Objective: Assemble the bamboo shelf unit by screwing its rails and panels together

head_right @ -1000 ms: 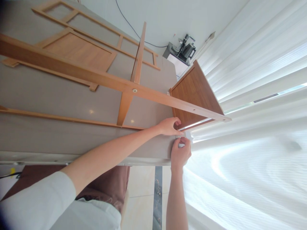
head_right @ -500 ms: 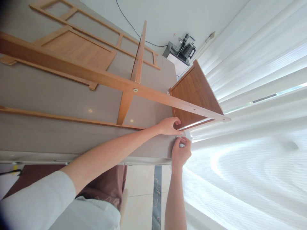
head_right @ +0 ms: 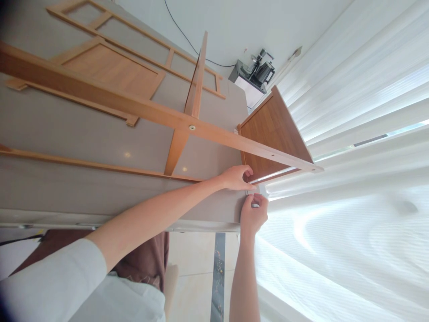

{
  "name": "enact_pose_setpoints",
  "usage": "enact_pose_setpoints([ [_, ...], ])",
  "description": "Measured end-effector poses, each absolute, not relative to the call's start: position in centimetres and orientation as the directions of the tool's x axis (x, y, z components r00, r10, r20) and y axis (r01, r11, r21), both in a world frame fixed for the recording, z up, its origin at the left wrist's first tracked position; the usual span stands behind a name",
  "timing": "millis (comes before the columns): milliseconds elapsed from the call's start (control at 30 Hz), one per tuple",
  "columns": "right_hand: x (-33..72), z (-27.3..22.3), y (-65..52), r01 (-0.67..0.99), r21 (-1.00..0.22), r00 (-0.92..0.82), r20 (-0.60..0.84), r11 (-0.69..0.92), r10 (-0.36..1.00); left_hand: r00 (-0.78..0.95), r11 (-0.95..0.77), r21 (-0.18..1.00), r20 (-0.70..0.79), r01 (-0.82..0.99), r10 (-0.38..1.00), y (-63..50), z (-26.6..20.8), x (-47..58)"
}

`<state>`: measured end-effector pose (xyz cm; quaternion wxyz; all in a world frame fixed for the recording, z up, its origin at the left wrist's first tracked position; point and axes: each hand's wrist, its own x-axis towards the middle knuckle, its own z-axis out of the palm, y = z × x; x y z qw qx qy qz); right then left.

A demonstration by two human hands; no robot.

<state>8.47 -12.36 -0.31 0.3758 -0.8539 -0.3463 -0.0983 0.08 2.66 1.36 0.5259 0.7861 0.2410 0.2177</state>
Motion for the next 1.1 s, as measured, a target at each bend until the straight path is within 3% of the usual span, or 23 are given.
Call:
enact_pose_setpoints([
  [533, 7.95, -0.42, -12.43, 0.83, -0.342, 0.557, 0.541, -0.441, 0.63, 0.786, -0.332, 0.931, 0.093, 0.148, 0.611, 2.61, 1.26, 0.25],
  [833, 8.51, -0.83, -12.57, 0.777, -0.411, 0.629, 0.518, -0.477, 0.579, 0.787, -0.33, 0.932, 0.088, 0.152, 0.61, 2.66, 1.35, 0.13],
  [1100, 8.2, -0.62, -12.55, 0.794, -0.392, 0.608, 0.535, -0.465, 0.587, 0.792, -0.326, 0.935, 0.089, 0.143, 0.604, 2.65, 1.29, 0.17],
])
